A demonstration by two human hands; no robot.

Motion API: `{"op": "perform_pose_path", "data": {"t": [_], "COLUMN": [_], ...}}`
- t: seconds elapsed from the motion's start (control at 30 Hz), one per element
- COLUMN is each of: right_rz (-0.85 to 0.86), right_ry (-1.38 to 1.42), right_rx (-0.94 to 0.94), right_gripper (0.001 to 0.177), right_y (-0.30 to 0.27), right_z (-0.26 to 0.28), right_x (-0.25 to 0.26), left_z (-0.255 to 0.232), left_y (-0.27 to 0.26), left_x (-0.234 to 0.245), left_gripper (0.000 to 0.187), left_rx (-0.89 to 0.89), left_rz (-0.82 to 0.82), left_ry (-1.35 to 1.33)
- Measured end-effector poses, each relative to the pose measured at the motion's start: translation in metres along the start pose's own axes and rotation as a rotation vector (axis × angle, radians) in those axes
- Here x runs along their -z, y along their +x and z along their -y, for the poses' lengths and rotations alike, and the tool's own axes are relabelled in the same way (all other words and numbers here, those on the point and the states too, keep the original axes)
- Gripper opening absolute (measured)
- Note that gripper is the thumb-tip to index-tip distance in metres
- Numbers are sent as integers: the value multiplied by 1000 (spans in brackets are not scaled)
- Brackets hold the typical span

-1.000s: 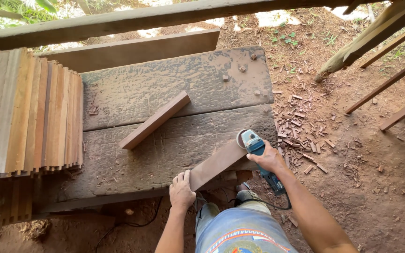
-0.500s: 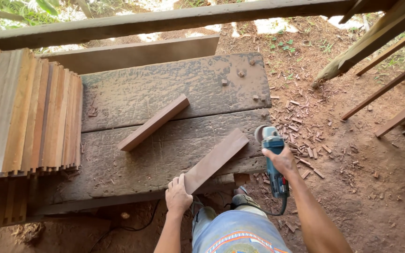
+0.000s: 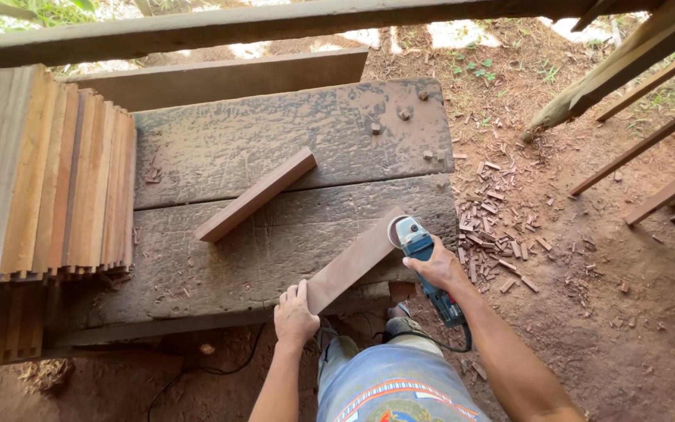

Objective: Sanding wooden blocks using a handheld angle grinder with a sanding disc.

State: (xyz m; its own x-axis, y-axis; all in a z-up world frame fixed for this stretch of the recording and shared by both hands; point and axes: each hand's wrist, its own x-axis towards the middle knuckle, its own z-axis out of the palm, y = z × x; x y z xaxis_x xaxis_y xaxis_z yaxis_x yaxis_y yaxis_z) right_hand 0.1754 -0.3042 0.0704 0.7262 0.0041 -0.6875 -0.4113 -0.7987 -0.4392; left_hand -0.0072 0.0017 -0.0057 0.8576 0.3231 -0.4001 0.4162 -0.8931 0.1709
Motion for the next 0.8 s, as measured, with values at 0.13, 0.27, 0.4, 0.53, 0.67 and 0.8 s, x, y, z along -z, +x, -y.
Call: {"op": "perform_pose_path", "data": {"t": [0.13,0.27,0.4,0.53,0.67,0.8], "right_rz": [12,45,92,160,214,270], "right_ry": [-24,-62,-105,-132,-216,-246], "right_rx": [-29,-30,-14,42,108,177], "right_gripper": [96,95,94,91,90,89], "right_y": [8,8,-8,-36,-57,-63], "right_z": [-5,-8,3,20,27,27], "right_x": [-6,-18,-28,-48,-72,-87], "left_z": [-1,1,1,3,2,4], "left_y": [0,0,1,2,1,3], "left_x": [6,3,0,-5,-2,-3], "left_gripper": [83,83,82,81,82,83], "left_rx": [8,0,-3,-5,-9,-4], "left_rz": [103,94,70,52,55,67], "left_ry": [26,15,20,20,15,40]}}
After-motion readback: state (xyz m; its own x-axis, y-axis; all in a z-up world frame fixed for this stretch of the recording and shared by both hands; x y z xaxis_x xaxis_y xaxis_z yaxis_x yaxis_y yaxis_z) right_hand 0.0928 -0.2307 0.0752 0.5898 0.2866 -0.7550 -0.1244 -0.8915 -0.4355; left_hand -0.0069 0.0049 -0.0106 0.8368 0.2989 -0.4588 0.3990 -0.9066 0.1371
